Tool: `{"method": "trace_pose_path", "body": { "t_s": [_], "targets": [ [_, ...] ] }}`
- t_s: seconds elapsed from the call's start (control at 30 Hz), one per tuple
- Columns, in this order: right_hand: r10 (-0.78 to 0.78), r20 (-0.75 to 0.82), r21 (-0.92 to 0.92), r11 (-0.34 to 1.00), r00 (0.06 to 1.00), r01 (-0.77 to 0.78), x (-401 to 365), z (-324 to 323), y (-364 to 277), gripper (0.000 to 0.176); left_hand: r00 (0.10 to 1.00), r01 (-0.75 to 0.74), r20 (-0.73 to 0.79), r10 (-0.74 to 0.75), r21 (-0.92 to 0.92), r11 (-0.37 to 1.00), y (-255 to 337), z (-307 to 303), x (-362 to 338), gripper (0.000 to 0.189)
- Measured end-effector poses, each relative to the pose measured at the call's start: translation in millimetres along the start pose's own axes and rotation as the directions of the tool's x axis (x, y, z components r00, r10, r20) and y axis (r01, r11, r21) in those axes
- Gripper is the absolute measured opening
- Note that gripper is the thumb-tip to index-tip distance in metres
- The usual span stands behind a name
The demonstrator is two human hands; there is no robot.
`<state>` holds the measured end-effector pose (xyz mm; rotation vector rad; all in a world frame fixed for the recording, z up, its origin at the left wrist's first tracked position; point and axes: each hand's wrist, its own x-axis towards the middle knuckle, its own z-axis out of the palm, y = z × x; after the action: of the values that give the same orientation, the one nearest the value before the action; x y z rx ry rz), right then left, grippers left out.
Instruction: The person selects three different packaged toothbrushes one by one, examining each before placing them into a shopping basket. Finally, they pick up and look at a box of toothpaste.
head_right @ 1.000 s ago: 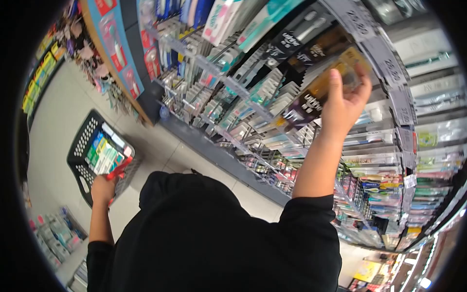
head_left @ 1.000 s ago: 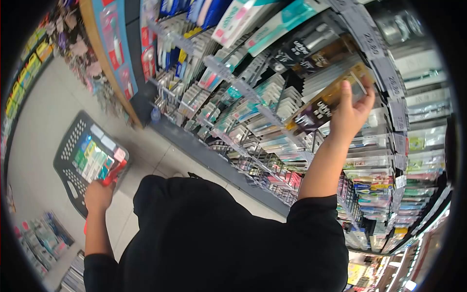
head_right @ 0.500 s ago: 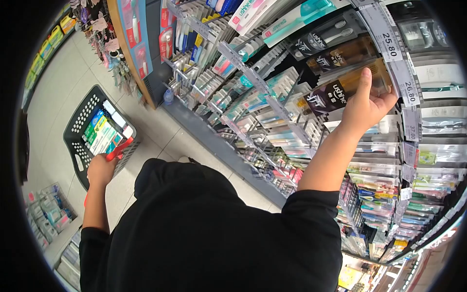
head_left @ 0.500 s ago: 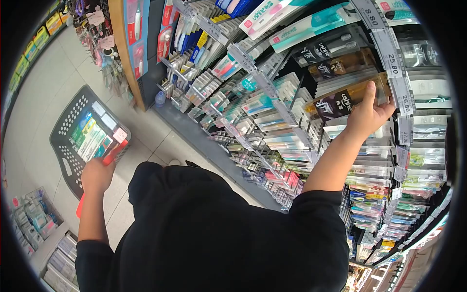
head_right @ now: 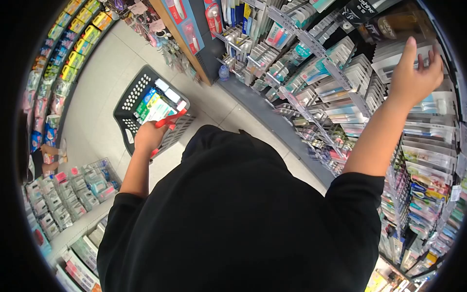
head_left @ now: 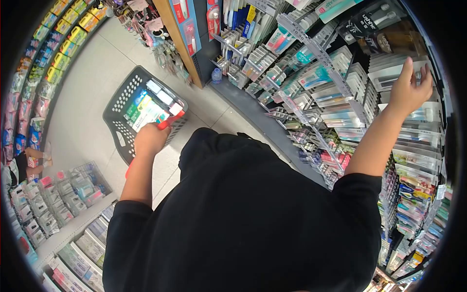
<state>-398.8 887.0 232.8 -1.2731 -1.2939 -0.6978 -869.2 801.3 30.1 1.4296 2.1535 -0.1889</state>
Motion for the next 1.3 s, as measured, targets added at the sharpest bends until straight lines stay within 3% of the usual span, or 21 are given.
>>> {"method": "trace_pose_path", "body": {
  "t_s": [0.1,0.17,0.23,0.3,0.33,0.43,0.53,0.63,0.7,0.77,0.87,0.97,1.0,1.07,1.13,1.23,1.3],
  "targets": [
    [-0.154,-0.11,0.177,0.969,0.982,0.172,-53,-8,-8,0.037,1.0,0.0,-0.001,0.0,-0.007,1.0,-1,0,1,0.047],
    [-0.203,0.028,0.314,0.931,0.979,0.184,-94,-18,-12,0.032,1.0,0.0,0.022,0.001,-0.013,1.0,-2,1,4,0.049],
    [-0.184,0.257,0.253,0.96,0.949,0.118,-138,-29,-27,0.028,1.0,0.003,0.018,-0.003,-0.003,1.0,-3,3,6,0.05],
    [-0.084,0.47,0.268,0.962,0.879,-0.052,-183,-35,-30,0.021,0.999,0.008,0.049,-0.008,-0.014,1.0,-1,-2,4,0.051],
    [0.037,0.575,0.28,0.93,0.817,-0.239,-203,-39,-34,0.02,0.999,-0.013,0.034,0.014,-0.032,0.999,-3,0,6,0.051],
    [0.384,0.749,0.197,0.65,0.54,-0.734,-275,-47,-46,0.016,0.995,-0.031,0.086,0.041,-0.117,0.993,-18,9,20,0.059],
    [0.362,0.884,0.102,0.47,0.297,-0.877,-305,-39,-55,0.019,0.99,-0.054,0.115,0.083,-0.238,0.97,-17,2,14,0.069],
    [0.357,0.902,0.001,0.564,0.245,-0.826,-307,-14,-45,0.024,0.99,-0.119,0.046,0.136,-0.258,0.959,-18,6,16,0.075],
    [0.379,0.824,0.07,0.669,0.421,-0.74,-306,14,-25,0.032,0.985,-0.151,0.047,0.163,-0.196,0.969,-20,5,17,0.08],
    [0.489,0.694,-0.038,0.757,0.528,-0.652,-273,44,-17,0.042,0.982,-0.153,0.08,0.174,-0.217,0.964,-20,3,15,0.08],
    [0.664,0.563,-0.254,0.706,0.493,-0.661,-250,88,14,0.057,0.977,-0.207,0.014,0.212,-0.172,0.963,-13,-4,6,0.079],
    [0.818,0.501,-0.361,0.493,0.281,-0.792,-236,120,36,0.064,0.978,-0.206,0.005,0.209,-0.133,0.97,-12,-4,6,0.076],
    [0.813,0.456,-0.5,0.571,0.362,-0.651,-242,133,50,0.061,0.976,-0.216,-0.001,0.218,-0.137,0.967,-10,-8,2,0.074],
    [0.806,0.496,-0.578,0.584,0.323,-0.57,-224,149,55,0.059,0.973,-0.227,0.005,0.231,-0.156,0.961,-8,-15,-3,0.071],
    [0.679,0.419,-0.47,0.73,0.602,-0.495,-221,156,53,0.048,0.97,-0.232,0.029,0.241,-0.182,0.955,-9,-17,-3,0.068],
    [0.725,0.311,-0.475,0.679,0.614,-0.56,-234,171,75,0.039,0.964,-0.242,0.063,0.259,-0.202,0.949,-16,-12,5,0.065],
    [0.775,0.354,-0.362,0.629,0.523,-0.688,-237,165,65,0.034,0.956,-0.278,0.039,0.292,-0.201,0.939,-20,-7,7,0.064]
  ]
}}
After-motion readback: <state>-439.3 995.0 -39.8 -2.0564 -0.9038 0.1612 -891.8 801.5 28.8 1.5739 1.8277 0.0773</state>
